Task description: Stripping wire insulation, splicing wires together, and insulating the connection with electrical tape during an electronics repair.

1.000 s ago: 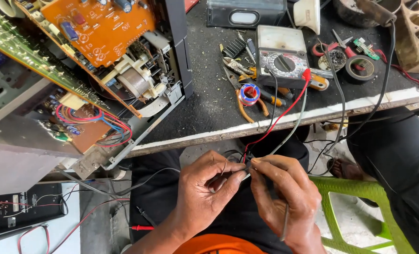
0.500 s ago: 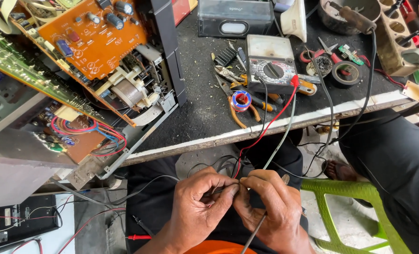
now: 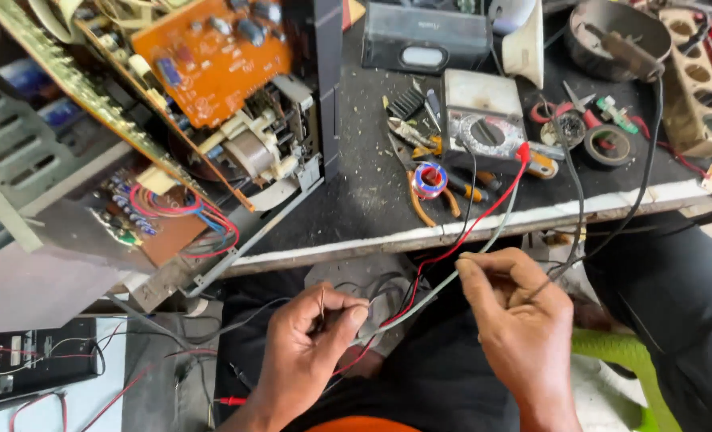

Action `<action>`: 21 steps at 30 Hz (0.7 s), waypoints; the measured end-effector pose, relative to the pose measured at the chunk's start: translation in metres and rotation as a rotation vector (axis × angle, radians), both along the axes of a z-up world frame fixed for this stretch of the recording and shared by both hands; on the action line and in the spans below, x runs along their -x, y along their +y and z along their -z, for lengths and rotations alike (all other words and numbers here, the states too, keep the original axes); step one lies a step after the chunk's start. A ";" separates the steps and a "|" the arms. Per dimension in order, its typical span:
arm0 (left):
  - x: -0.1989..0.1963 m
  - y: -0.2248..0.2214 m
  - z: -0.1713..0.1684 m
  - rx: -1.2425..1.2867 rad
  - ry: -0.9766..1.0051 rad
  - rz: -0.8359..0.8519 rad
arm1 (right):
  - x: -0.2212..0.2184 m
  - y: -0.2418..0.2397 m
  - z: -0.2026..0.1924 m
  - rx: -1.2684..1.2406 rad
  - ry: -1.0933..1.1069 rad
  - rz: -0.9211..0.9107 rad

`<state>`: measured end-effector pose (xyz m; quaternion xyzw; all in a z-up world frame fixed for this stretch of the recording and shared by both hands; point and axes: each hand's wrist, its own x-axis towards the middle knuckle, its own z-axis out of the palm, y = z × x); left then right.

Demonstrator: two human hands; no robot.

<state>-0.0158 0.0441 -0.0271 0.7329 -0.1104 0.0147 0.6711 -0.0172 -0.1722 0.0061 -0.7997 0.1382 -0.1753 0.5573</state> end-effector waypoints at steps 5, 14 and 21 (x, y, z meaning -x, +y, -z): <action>-0.006 -0.002 0.001 0.130 0.052 0.009 | -0.092 0.034 -0.053 0.066 0.324 -0.130; -0.015 0.002 0.013 0.188 0.137 -0.040 | -0.231 0.030 -0.017 0.338 0.020 -0.265; -0.021 0.010 0.022 0.220 0.149 -0.072 | -0.217 -0.002 -0.040 1.119 0.098 -0.410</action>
